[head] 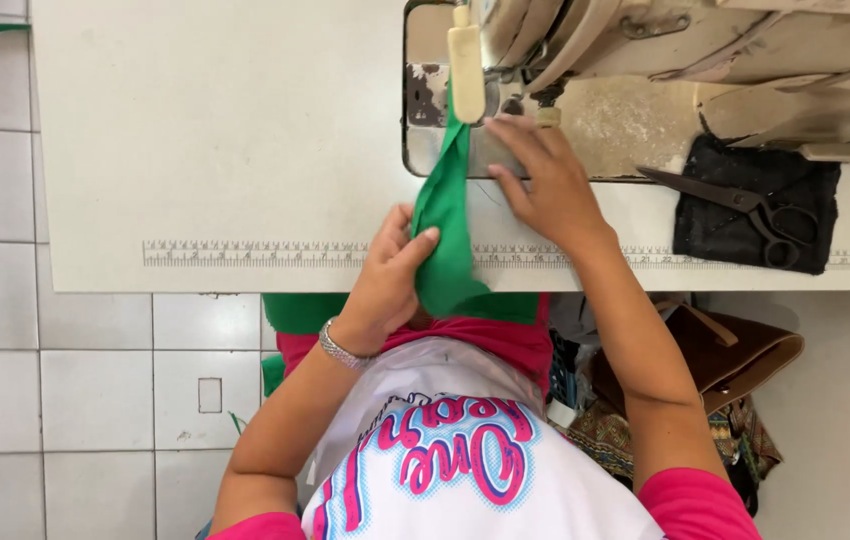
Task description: Sewing long green fabric straps using an industrial sewing machine by folding and guiding the material.
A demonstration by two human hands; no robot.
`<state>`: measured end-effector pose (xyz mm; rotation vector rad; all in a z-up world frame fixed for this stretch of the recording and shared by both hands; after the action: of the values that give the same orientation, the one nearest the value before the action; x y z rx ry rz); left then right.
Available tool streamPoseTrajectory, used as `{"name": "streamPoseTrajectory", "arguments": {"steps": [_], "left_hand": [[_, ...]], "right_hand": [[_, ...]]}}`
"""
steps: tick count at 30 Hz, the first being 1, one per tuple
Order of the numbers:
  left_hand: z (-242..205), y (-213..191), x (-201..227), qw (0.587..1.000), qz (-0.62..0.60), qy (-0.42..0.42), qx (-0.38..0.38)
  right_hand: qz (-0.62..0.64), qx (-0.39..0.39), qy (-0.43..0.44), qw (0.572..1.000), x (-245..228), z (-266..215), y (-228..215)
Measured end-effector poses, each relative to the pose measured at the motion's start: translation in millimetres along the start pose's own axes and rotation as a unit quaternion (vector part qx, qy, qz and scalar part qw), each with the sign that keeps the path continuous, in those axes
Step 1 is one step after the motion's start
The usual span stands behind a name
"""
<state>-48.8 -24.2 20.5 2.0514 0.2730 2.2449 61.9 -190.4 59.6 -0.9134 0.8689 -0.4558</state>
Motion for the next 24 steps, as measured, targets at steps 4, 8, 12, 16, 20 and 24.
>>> {"name": "streamPoseTrajectory", "arguments": {"steps": [4,8,12,16,20,24], "left_hand": [[-60,5,-34,0.943,-0.28,-0.151,0.096],[-80,4,-16,0.956,-0.22,-0.168,0.098],[-83,3,-12,0.964,-0.197,-0.163,0.077],[-77,4,-4,0.976,-0.156,-0.146,0.05],[-77,5,4,0.988,-0.088,-0.122,0.03],[-79,-4,3,0.996,0.033,-0.077,0.009]], "right_hand": [[0.073,0.06,-0.012,0.995,-24,-34,-7],[0.082,0.136,-0.059,0.986,-65,-66,-4],[0.063,0.17,-0.05,0.982,-68,-72,-1],[0.018,0.085,0.05,0.995,-37,-48,2],[-0.025,0.076,0.075,0.994,-30,-34,16],[-0.006,0.071,0.055,0.996,-42,-34,-3]]}}
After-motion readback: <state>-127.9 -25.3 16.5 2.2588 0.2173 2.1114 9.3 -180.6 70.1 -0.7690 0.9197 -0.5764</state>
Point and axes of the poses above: each hand's wrist, its own z-axis towards the middle knuckle, its own y-axis out of the palm, x = y × z, the point moved 6 cm from there along z, towards the middle knuckle, and after that the axes turned 12 degrees about y, right-handed, at the moved point
